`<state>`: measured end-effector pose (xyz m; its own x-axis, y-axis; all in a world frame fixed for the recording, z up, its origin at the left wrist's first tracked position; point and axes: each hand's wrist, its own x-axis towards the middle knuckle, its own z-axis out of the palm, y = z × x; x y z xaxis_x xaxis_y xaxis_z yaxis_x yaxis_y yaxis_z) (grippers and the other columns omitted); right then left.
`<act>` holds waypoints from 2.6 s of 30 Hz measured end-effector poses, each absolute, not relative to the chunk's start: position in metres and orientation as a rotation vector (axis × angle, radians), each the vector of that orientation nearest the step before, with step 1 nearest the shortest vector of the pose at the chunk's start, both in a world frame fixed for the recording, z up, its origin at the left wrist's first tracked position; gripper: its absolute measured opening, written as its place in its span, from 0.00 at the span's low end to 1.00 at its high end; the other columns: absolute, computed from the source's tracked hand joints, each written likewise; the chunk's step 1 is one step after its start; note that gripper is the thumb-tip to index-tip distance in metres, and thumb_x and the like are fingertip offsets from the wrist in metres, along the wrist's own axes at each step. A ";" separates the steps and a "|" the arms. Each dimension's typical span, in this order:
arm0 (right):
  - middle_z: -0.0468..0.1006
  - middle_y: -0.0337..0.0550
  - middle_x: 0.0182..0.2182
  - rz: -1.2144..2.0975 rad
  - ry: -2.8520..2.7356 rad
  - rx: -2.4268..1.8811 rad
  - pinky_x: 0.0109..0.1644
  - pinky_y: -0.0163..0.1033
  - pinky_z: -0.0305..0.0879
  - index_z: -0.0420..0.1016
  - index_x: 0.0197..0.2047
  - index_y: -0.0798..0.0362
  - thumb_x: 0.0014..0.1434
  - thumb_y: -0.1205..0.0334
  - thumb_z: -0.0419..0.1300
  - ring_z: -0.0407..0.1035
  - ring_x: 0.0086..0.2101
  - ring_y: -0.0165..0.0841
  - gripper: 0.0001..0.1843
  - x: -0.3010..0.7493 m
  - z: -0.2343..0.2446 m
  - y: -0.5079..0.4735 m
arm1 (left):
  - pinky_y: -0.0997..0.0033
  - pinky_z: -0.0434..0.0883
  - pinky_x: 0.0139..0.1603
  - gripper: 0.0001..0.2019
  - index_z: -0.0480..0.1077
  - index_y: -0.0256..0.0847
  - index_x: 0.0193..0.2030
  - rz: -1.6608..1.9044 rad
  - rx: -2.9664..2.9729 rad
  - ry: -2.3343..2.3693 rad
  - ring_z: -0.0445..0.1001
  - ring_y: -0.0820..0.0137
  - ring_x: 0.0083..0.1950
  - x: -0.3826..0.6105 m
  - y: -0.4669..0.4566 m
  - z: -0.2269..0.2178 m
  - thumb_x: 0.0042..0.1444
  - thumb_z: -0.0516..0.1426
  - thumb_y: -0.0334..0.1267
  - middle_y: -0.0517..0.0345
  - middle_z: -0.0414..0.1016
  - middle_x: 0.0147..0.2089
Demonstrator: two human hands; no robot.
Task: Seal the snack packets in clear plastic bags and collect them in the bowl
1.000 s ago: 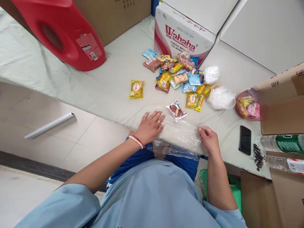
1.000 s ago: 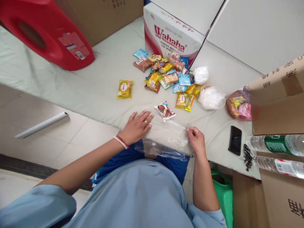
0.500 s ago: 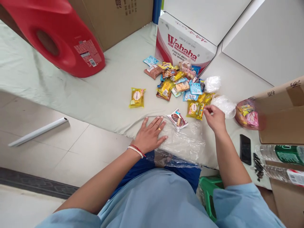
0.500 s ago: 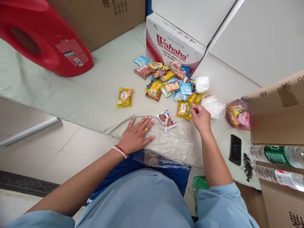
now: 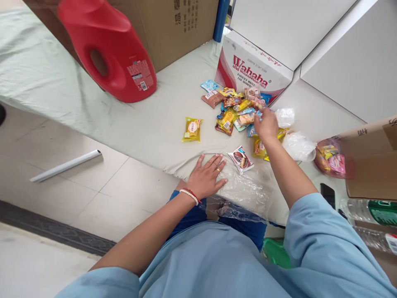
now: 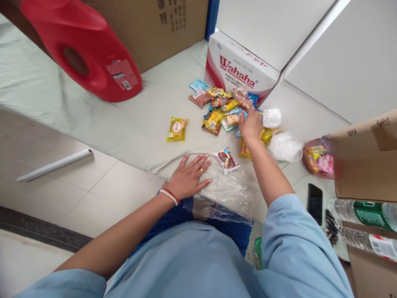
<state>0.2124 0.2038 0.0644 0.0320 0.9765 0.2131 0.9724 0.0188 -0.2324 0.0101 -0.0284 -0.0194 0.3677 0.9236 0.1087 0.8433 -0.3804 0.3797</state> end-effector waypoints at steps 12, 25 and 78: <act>0.71 0.73 0.63 0.405 -2.446 -2.065 0.67 0.58 0.62 0.41 0.78 0.66 0.55 0.49 0.69 0.68 0.62 0.59 0.60 0.096 0.035 0.202 | 0.35 0.43 0.80 0.33 0.58 0.42 0.77 0.383 2.405 1.587 0.51 0.58 0.81 0.010 -0.030 -0.020 0.72 0.47 0.58 0.50 0.51 0.81; 0.64 0.60 0.71 0.511 -2.995 -1.361 0.75 0.57 0.51 0.61 0.73 0.57 0.46 0.61 0.73 0.47 0.74 0.54 0.52 0.156 0.038 0.202 | 0.36 0.41 0.80 0.33 0.58 0.42 0.76 0.411 2.433 1.563 0.50 0.58 0.82 0.008 -0.031 -0.023 0.71 0.48 0.57 0.48 0.51 0.81; 0.79 0.66 0.54 0.231 -2.324 -2.446 0.62 0.62 0.65 0.72 0.62 0.58 0.50 0.44 0.66 0.71 0.57 0.60 0.41 0.382 0.054 0.087 | 0.41 0.45 0.80 0.26 0.65 0.41 0.73 0.523 2.330 1.538 0.56 0.57 0.79 -0.003 -0.021 -0.011 0.73 0.47 0.46 0.45 0.59 0.78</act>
